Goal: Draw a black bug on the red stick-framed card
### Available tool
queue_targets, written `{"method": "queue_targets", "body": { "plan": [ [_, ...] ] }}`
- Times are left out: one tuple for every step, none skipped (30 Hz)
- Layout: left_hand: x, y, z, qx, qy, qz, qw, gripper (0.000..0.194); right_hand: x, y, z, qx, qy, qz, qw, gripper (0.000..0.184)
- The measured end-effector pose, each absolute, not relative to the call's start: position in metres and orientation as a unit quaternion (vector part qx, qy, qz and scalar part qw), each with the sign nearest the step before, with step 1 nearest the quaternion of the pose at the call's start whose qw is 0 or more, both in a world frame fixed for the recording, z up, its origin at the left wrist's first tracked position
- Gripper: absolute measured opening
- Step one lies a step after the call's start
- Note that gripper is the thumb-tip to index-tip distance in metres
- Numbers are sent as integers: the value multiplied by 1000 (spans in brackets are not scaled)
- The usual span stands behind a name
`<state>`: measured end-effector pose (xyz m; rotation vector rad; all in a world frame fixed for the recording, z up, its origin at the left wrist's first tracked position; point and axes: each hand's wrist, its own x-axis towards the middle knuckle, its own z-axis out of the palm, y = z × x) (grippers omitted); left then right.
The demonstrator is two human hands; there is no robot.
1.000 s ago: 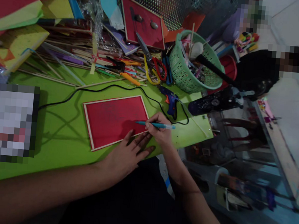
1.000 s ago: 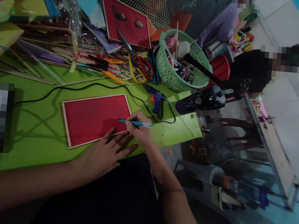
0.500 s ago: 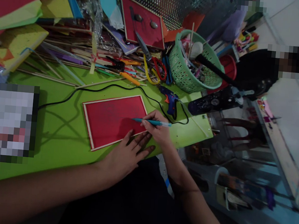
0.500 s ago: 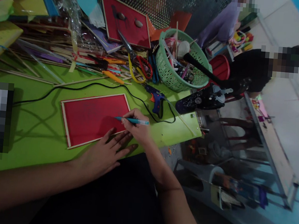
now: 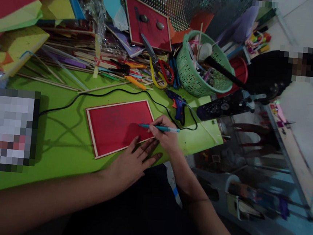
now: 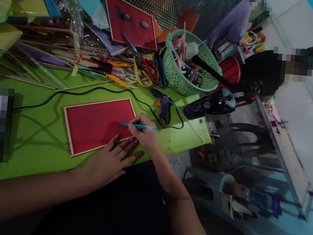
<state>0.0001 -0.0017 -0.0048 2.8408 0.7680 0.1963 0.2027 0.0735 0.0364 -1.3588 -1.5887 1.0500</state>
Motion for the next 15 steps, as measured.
{"method": "queue_targets", "body": {
  "plan": [
    [0,-2,-5,958,261,68,94,92,203,74,36,-536,-623,413,393,18],
    [0,-2,-5,958,261,69,93,92,204,74,36,-537,-620,414,395,18],
    [0,-2,-5,958,261,70,94,92,204,74,35,-537,-617,418,396,19],
    [0,-2,-4,958,261,69,94,93,204,74,35,-537,-613,423,397,20],
    [0,-2,-4,959,261,67,94,93,205,74,35,-539,-609,425,397,21],
    [0,-1,-3,959,260,65,93,94,205,74,35,-542,-606,426,397,22],
    [0,-1,-3,959,260,62,91,94,205,74,35,-546,-603,425,398,23],
    [0,-1,-2,960,260,59,89,93,205,74,36,-550,-600,422,400,23],
    [0,-1,-2,960,260,57,87,92,205,73,36,-553,-597,420,402,24],
    [0,-1,-2,960,259,56,86,91,205,73,36,-555,-593,419,405,24],
    [0,-1,-2,961,258,56,86,91,205,73,36,-557,-591,419,406,24],
    [0,-1,-2,961,258,56,87,91,205,73,37,-558,-589,419,407,24],
    [0,0,-1,961,256,58,88,91,205,73,37,-560,-588,419,407,23],
    [0,0,-1,961,255,58,90,92,205,73,37,-561,-587,419,407,23],
    [0,0,-1,961,254,57,90,93,205,73,38,-563,-586,418,407,23]
  ]
}}
